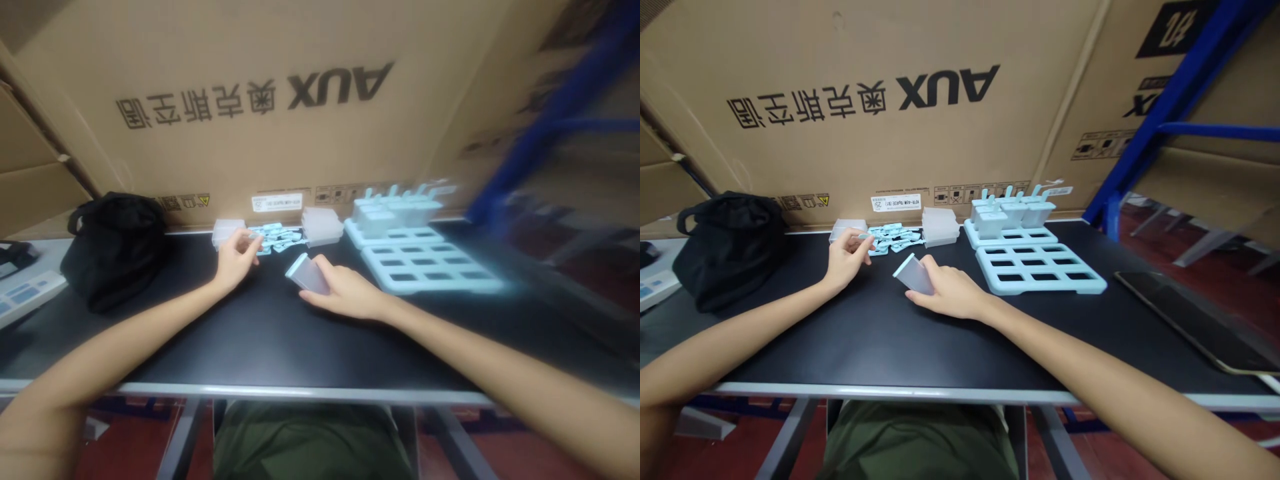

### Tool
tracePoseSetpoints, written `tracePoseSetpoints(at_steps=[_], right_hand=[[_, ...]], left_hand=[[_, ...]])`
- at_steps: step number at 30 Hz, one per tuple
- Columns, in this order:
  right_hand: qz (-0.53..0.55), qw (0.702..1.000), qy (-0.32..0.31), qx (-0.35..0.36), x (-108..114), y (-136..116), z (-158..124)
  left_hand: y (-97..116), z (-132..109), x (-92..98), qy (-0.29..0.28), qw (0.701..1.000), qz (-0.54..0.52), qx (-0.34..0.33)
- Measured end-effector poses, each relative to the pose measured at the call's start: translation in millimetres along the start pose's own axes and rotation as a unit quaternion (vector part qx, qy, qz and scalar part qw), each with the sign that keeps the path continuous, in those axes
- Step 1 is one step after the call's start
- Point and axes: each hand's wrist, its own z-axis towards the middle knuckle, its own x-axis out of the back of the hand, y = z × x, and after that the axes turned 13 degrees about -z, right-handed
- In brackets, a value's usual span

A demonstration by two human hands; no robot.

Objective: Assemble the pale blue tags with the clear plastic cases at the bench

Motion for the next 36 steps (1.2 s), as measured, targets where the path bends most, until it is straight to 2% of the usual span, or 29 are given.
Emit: tracePoseSetpoints(at_steps=[3, 8, 13, 15, 19, 22, 25, 27, 29, 33, 36], right_hand=[[-0.003, 1.000, 0.002, 0.010, 0, 1, 0], [-0.009, 1.000, -0.001, 0.025, -1, 1, 0], [-0.016, 0.999, -0.005, 0.030, -1, 1, 0], [-0.011, 0.999, -0.001, 0.034, -2, 2, 0], [-0.015, 0.996, 0.048, 0.070, -6, 6, 0], [-0.028, 0.991, 0.081, 0.105, -10, 9, 0], [-0.015, 0.986, 0.099, 0.133, -14, 12, 1], [-0.003, 0.984, 0.098, 0.149, -15, 13, 1], [-0.002, 0.984, 0.089, 0.157, -15, 12, 0], [-0.019, 0.984, 0.078, 0.158, -11, 7, -2], [-0.036, 0.985, 0.048, 0.164, -5, 4, -3]], left_hand=[[-5, 3, 6.2, -0.022, 0.996, 0.079, -0.028], [-6, 5, 8.1, -0.066, 0.981, 0.177, -0.036], [-10, 7, 7.0, -0.138, 0.936, 0.324, -0.002], [-10, 7, 6.9, -0.150, 0.925, 0.349, 0.004], [-3, 3, 6.1, -0.172, 0.942, 0.286, -0.017], [6, -6, 4.3, -0.260, 0.951, 0.166, -0.038], [16, -17, 0.9, -0.383, 0.916, 0.110, -0.046], [23, -22, -1.9, -0.428, 0.892, 0.131, -0.062], [26, -24, -4.0, -0.431, 0.885, 0.157, -0.081], [23, -25, -4.2, -0.407, 0.891, 0.177, -0.096], [19, -25, -2.3, -0.409, 0.891, 0.167, -0.107]])
